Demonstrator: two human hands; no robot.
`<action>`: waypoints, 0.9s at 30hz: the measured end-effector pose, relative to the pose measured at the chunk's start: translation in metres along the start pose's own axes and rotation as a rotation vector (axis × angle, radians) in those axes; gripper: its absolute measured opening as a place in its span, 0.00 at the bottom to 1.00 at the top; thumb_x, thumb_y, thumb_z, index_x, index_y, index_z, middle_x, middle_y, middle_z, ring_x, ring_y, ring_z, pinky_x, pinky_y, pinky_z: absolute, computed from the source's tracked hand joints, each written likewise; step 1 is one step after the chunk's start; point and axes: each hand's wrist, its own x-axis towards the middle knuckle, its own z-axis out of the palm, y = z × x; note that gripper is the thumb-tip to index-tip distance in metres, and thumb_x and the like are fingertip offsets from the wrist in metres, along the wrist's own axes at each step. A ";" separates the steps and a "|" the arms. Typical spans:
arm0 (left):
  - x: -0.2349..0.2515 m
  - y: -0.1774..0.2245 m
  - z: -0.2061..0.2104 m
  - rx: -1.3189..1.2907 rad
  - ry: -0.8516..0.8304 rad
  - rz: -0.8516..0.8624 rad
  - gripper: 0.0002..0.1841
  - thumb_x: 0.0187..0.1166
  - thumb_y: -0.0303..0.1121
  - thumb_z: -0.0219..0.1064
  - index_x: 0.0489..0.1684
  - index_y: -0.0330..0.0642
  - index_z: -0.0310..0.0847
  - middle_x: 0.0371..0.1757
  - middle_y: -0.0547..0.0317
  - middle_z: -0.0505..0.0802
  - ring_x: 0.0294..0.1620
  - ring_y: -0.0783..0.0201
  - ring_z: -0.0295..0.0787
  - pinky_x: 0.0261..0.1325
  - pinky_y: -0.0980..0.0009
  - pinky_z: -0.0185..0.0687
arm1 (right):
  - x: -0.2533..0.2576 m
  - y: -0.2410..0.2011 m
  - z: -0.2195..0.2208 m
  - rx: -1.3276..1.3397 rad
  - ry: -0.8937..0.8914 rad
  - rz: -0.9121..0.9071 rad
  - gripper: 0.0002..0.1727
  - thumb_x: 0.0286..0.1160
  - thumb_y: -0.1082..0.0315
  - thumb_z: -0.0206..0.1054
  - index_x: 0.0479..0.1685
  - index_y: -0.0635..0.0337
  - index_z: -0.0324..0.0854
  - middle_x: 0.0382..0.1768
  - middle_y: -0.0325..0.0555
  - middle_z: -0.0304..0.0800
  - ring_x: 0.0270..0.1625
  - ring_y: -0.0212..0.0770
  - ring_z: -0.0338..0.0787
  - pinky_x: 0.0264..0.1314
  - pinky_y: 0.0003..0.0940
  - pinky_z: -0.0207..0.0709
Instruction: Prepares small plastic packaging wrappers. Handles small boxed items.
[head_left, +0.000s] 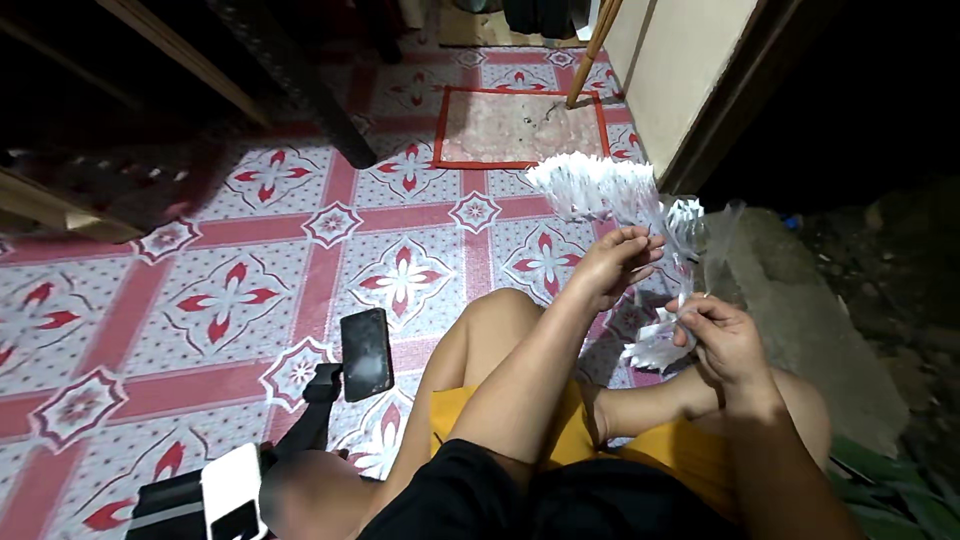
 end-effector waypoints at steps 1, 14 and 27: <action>0.000 -0.002 0.001 -0.062 0.013 0.009 0.10 0.91 0.28 0.53 0.63 0.40 0.72 0.57 0.51 0.92 0.54 0.60 0.93 0.58 0.63 0.88 | 0.000 0.000 0.001 0.024 -0.017 0.002 0.08 0.81 0.68 0.68 0.44 0.64 0.89 0.44 0.47 0.91 0.37 0.37 0.90 0.41 0.32 0.89; 0.005 0.005 -0.008 -0.498 0.082 0.182 0.13 0.94 0.29 0.45 0.71 0.49 0.63 0.57 0.50 0.92 0.54 0.56 0.95 0.58 0.63 0.90 | -0.002 0.004 0.011 0.221 -0.065 0.049 0.06 0.79 0.70 0.68 0.42 0.63 0.89 0.40 0.45 0.92 0.31 0.33 0.89 0.33 0.27 0.86; -0.009 -0.007 0.006 0.816 0.354 0.551 0.15 0.80 0.43 0.68 0.60 0.51 0.86 0.70 0.45 0.77 0.72 0.49 0.72 0.69 0.49 0.72 | 0.004 0.021 0.013 -0.163 0.070 -0.018 0.08 0.78 0.68 0.72 0.50 0.61 0.90 0.46 0.46 0.92 0.38 0.39 0.90 0.42 0.35 0.89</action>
